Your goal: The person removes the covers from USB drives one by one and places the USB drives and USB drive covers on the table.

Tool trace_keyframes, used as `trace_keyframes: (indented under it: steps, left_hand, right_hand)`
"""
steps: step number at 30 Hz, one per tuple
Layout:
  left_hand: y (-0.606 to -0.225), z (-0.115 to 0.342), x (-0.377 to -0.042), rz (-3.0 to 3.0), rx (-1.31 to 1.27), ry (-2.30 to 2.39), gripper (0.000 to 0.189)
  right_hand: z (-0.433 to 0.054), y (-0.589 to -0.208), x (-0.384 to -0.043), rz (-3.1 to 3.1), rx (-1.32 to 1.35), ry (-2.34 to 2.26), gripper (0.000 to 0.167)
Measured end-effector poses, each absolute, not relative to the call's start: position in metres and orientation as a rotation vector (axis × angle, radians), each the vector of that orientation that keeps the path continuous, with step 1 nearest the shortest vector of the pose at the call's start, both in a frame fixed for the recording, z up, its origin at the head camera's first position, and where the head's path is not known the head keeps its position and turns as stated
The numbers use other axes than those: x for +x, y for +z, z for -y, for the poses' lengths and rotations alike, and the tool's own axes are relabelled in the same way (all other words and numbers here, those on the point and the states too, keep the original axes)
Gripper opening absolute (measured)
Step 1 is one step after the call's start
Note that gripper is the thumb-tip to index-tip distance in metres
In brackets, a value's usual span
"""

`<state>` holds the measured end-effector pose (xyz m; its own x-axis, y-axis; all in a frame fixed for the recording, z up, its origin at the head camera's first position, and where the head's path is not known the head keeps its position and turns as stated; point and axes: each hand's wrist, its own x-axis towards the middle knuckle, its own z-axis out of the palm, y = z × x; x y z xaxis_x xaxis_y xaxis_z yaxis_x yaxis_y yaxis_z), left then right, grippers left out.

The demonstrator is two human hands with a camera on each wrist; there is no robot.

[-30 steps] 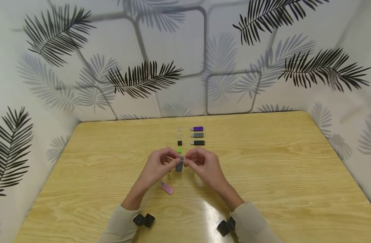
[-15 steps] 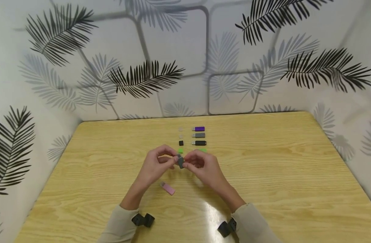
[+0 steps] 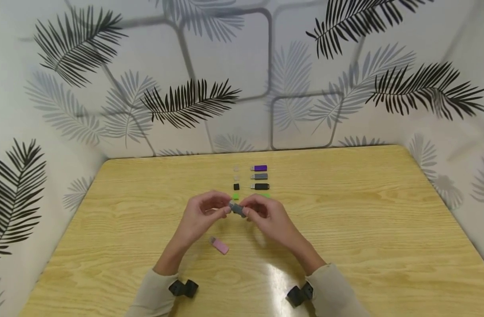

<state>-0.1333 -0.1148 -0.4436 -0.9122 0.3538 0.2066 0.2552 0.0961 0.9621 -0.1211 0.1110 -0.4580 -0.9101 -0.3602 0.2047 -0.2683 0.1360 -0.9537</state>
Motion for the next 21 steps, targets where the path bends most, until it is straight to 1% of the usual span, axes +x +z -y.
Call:
trace_keyframes:
  steps: [13,17,21]
  left_hand:
    - [-0.443,0.113,-0.13,-2.411,0.691,1.768,0.017]
    - [-0.445,0.113,-0.131,-2.421,0.719,1.771,0.016]
    - [-0.447,0.113,-0.13,-2.427,0.747,1.77,0.015]
  right_hand:
    - [-0.118,-0.45,-0.12,-2.428,-0.66,-1.878,0.013]
    - [-0.118,-0.448,-0.118,-2.466,-0.734,-1.842,0.016]
    - [-0.119,-0.447,-0.118,-2.611,-0.9,-1.703,0.024]
